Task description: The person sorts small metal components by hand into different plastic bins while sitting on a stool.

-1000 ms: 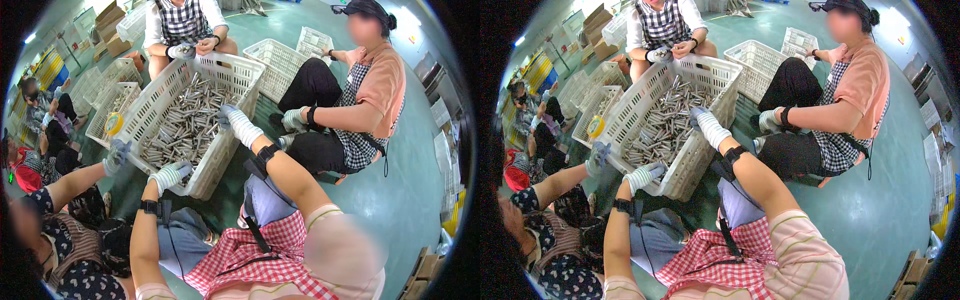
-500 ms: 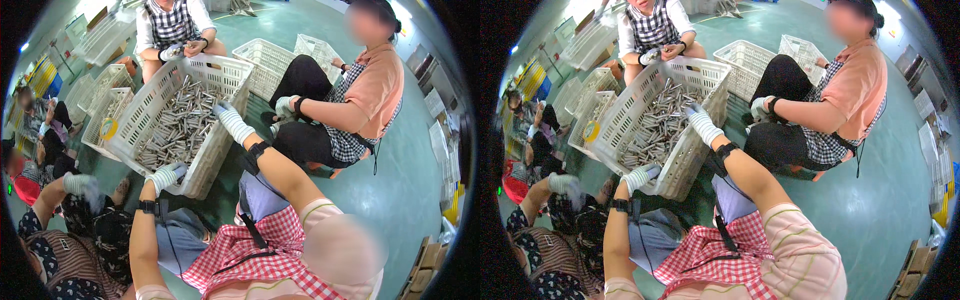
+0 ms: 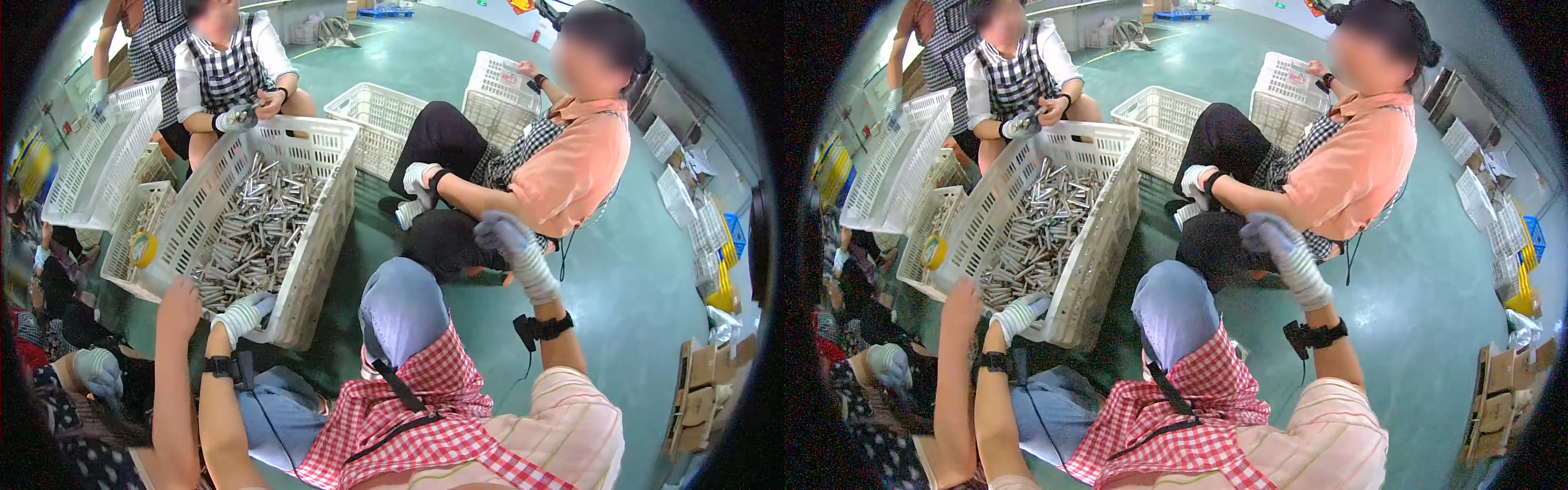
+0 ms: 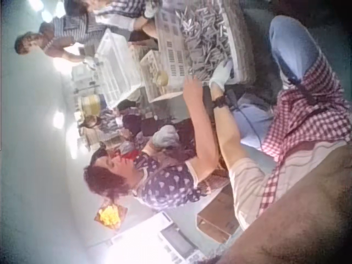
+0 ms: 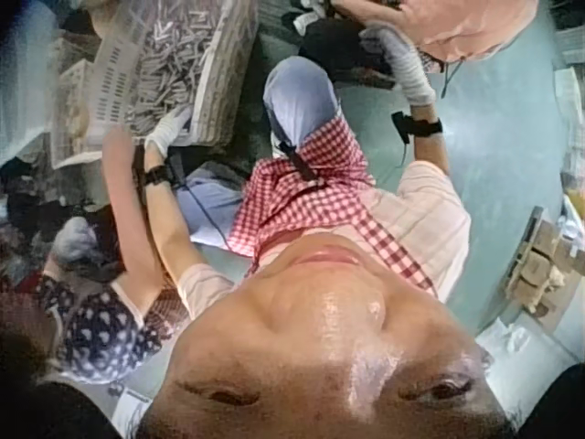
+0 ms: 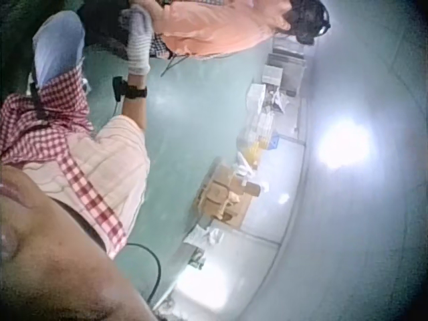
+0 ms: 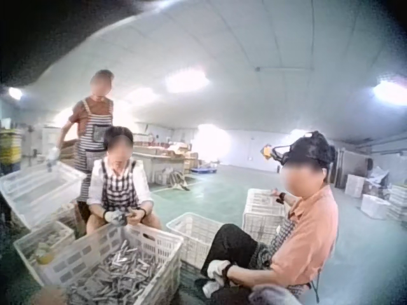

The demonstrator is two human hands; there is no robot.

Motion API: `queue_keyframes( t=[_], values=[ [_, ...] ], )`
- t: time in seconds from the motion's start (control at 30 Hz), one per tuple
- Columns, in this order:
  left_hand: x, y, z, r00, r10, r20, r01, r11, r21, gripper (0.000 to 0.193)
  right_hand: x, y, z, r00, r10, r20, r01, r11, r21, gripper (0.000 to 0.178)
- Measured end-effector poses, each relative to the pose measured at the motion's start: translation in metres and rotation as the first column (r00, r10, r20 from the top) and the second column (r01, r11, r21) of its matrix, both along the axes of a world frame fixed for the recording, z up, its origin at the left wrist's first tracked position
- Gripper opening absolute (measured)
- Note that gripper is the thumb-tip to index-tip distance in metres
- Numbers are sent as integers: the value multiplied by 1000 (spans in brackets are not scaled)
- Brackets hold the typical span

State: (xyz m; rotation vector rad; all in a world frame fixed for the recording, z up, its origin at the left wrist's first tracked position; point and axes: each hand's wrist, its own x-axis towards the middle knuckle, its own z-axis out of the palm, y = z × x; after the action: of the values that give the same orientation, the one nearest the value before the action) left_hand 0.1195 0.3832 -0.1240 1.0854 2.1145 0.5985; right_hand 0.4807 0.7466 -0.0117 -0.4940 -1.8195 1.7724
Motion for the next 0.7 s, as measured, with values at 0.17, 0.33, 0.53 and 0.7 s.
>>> queue_keyframes(
  t=[0.17,0.33,0.53,0.7],
  values=[
    [-6,-14,-3,976,-147,-162,153,988,20,38,21,29,13,982,-131,-134,145,984,104,36],
    [3,-5,-5,990,90,112,-102,989,109,39,74,2,26,963,-100,249,31,964,265,42],
    [0,-13,2,998,51,-35,-51,999,15,36,74,7,30,980,-200,7,196,966,170,39],
    [-4,-6,-4,986,11,-164,-28,995,-97,45,-16,27,88,935,68,-349,44,952,304,40]
  ],
)
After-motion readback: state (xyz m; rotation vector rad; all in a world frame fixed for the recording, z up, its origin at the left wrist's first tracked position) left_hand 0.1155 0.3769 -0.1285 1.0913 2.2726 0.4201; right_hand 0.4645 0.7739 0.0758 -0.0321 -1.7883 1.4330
